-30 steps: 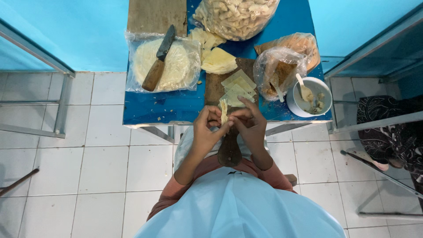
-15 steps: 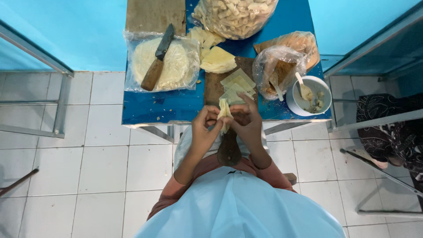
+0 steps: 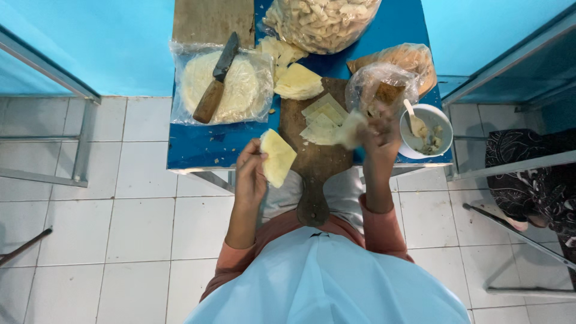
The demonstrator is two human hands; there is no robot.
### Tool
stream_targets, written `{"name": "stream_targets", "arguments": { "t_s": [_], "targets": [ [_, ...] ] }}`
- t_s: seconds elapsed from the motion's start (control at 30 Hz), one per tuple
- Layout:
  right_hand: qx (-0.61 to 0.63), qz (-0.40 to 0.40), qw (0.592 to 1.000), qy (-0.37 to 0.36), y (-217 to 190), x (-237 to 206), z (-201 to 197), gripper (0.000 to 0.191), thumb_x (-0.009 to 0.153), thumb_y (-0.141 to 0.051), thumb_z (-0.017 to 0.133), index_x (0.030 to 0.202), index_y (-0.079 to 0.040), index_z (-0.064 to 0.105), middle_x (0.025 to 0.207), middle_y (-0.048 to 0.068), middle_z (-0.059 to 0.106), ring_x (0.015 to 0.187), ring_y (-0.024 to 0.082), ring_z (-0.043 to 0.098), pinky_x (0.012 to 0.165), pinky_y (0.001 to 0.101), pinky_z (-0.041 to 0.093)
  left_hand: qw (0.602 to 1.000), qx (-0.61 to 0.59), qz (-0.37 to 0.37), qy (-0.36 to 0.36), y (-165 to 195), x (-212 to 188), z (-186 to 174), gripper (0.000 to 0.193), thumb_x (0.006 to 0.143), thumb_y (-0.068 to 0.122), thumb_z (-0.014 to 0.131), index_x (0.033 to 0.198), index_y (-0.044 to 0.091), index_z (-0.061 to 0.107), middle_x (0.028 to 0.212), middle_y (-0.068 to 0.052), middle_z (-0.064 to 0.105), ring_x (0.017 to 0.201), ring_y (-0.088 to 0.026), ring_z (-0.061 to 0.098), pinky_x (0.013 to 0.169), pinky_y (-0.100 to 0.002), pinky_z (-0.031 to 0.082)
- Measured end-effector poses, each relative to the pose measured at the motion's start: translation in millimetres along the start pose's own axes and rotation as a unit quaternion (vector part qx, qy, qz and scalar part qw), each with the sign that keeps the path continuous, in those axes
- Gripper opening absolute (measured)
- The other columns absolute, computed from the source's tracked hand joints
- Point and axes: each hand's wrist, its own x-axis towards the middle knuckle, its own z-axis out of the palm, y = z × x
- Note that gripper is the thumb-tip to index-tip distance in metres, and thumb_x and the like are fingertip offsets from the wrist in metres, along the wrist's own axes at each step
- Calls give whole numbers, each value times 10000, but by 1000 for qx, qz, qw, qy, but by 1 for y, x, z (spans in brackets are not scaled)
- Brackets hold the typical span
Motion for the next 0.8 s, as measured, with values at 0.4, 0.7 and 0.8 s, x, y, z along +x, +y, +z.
{"name": "stream_targets", "arguments": {
  "t_s": [0.4, 0.7, 0.8],
  "targets": [
    [-382, -294, 859, -173, -9, -19, 37, 205, 910, 20, 774, 1045, -28, 628, 1026, 145, 716, 945, 345, 708, 787, 410, 578, 999, 28, 17, 0, 4, -4, 15, 272, 912, -52, 571, 1175, 18, 558, 1180, -115, 643, 1087, -179, 655, 954, -309, 537],
    [-366, -291, 865, -184, -9, -38, 39, 269, 920, 29, 759, 1146, -29, 624, 1057, 155, 714, 951, 347, 707, 793, 415, 576, 999, 40, 22, 8, -1, -4, 20, 286, 915, -82, 567, 1185, 10, 558, 1197, -120, 645, 1086, -162, 651, 945, -284, 539],
    [-367, -284, 868, -177, -12, -40, 42, 321, 908, 6, 778, 1185, -28, 621, 1094, 157, 715, 999, 350, 710, 831, 406, 580, 998, 58, 28, -4, -4, -4, 23, 266, 933, -86, 584, 1180, 12, 566, 1186, -106, 637, 1065, -145, 640, 917, -271, 532]
  ]
}}
